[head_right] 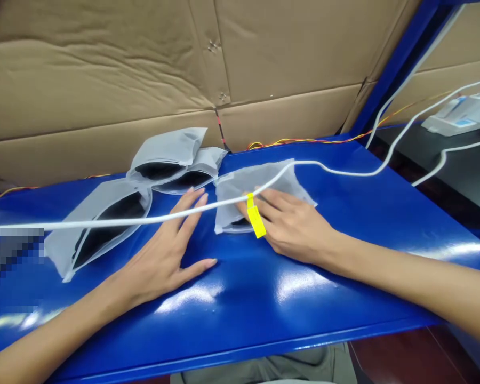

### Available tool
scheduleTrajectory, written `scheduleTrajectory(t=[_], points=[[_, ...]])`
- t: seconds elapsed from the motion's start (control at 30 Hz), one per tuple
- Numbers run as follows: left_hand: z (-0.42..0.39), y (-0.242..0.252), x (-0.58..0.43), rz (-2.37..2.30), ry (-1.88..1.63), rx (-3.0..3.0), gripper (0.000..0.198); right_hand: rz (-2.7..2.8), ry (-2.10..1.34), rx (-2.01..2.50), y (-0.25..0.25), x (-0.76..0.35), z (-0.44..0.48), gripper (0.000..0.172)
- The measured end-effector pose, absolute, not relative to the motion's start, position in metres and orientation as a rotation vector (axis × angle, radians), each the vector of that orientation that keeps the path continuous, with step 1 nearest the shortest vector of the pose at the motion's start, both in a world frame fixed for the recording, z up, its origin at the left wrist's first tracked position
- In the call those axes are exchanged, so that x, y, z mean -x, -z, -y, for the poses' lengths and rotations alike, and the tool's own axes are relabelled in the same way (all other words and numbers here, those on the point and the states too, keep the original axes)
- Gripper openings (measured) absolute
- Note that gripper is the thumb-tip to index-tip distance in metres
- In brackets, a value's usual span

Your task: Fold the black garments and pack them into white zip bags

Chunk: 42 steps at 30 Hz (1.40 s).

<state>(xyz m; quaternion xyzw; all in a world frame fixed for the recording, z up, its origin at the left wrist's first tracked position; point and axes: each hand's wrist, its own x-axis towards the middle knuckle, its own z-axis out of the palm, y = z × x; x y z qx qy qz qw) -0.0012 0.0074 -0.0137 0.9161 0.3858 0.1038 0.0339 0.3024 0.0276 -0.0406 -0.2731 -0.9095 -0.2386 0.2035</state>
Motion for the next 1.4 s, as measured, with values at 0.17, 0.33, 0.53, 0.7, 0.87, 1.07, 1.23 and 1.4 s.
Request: scheduleTrajectory(t=[0.17,0.33,0.53,0.7,0.87,1.07,1.23,1.4], points=[[-0.002,0.012,-0.004,-1.032,-0.407,-2.921,0.101,2.706,0.328,0.515,0.037,-0.290,-0.017,0.056],[-0.005,0.013,0.004,-1.062,-0.405,-2.944,0.077,2.427,0.445,0.079,0.026,-0.292,-0.015,0.021],[-0.005,0.011,0.008,-1.080,-0.398,-2.970,0.068,2.481,0.607,0.102,0.017,-0.296,-0.009,0.028],[-0.004,0.011,0.005,-1.072,-0.435,-3.005,0.062,2.466,0.703,0.502,0.039,-0.295,-0.020,0.036],[-0.003,0.010,0.001,-1.051,-0.443,-3.015,0.060,2.507,0.753,0.594,0.041,-0.290,-0.022,0.044],[-0.001,0.013,-0.003,-1.058,-0.427,-2.968,0.066,2.404,0.850,0.528,0.040,-0.294,-0.025,0.030],[-0.001,0.016,0.000,-1.034,-0.353,-2.914,0.066,2.352,0.625,0.467,0.044,-0.298,-0.026,0.027],[-0.003,0.016,0.002,-1.008,-0.212,-2.836,0.075,2.369,0.426,0.424,0.040,-0.297,-0.024,0.026]])
